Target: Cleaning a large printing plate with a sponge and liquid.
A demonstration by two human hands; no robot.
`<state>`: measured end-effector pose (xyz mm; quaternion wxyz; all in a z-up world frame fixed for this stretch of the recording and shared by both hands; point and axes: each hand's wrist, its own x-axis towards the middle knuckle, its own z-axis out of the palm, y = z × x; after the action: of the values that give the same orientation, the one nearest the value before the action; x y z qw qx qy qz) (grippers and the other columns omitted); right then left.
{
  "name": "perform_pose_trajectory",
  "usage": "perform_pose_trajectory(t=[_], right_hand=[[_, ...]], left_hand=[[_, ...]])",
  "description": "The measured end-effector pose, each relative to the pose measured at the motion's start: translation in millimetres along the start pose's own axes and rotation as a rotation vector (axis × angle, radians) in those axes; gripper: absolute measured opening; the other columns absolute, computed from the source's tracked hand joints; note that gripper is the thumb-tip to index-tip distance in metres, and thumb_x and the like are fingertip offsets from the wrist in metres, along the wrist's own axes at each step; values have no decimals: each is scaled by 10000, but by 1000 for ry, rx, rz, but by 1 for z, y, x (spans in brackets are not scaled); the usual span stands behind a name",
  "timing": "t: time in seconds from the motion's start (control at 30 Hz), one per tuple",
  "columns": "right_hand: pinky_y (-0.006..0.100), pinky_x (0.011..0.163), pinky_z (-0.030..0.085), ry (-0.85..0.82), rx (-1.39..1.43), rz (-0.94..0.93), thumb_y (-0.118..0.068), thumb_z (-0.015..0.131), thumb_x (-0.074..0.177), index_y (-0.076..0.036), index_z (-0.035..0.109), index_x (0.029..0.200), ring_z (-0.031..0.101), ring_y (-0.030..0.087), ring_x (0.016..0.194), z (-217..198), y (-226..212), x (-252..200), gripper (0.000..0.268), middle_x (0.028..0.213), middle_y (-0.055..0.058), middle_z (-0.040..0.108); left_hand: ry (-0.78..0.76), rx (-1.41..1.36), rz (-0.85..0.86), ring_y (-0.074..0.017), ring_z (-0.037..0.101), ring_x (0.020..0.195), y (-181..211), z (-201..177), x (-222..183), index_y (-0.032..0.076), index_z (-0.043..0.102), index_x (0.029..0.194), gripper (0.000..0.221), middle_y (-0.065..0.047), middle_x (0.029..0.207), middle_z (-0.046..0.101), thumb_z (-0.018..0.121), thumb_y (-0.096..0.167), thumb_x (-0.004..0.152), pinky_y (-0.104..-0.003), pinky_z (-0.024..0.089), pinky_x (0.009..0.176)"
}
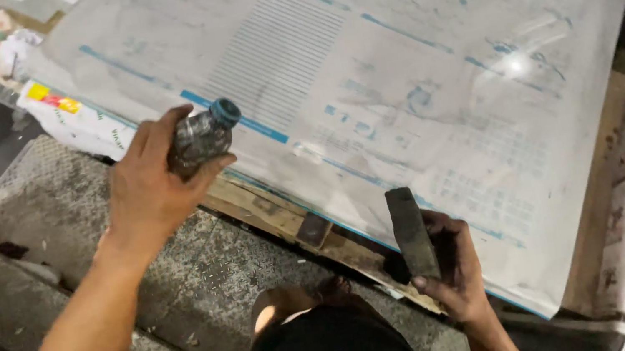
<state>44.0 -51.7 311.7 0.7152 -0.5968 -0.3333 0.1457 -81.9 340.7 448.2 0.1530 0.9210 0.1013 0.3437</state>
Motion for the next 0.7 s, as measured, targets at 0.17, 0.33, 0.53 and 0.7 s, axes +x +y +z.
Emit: perform_pose_trajectory(t=[0.17,0.33,0.53,0.7], right_hand=[[398,1047,448,125,36,-44,-118,773,788,-36,383,1350,475,259,1306,-6,-6,6,689,1482,201,431],[391,1078,425,387,-41,-22,-94,759,774,-39,390,1366,493,251,1296,10,-14,-1,700,1476,185,455],[388,1111,426,690,-143,-89,-87,752,759,-50,396,1385,485,228,1327,58,-9,-2,721,1477,181,460],[394,1079,455,867,-194,-60,-87,758,760,-57,392,1371,497,234,1302,108,2,1,713,1481,180,458]], left_hand=[[-257,196,272,-316,700,789,4,22,112,53,597,1407,767,-164,1051,666,767,605,902,-425,572,607],[-399,386,536,-326,703,754,-7,91,200,56,597,1406,779,-174,1037,673,704,650,913,-419,572,564],[-462,502,849,-302,715,854,-16,161,293,28,624,1279,708,-154,1051,679,710,614,892,-402,587,626],[-507,504,957,-297,712,892,-28,198,339,6,651,1193,653,-148,1052,687,760,550,848,-409,581,637]])
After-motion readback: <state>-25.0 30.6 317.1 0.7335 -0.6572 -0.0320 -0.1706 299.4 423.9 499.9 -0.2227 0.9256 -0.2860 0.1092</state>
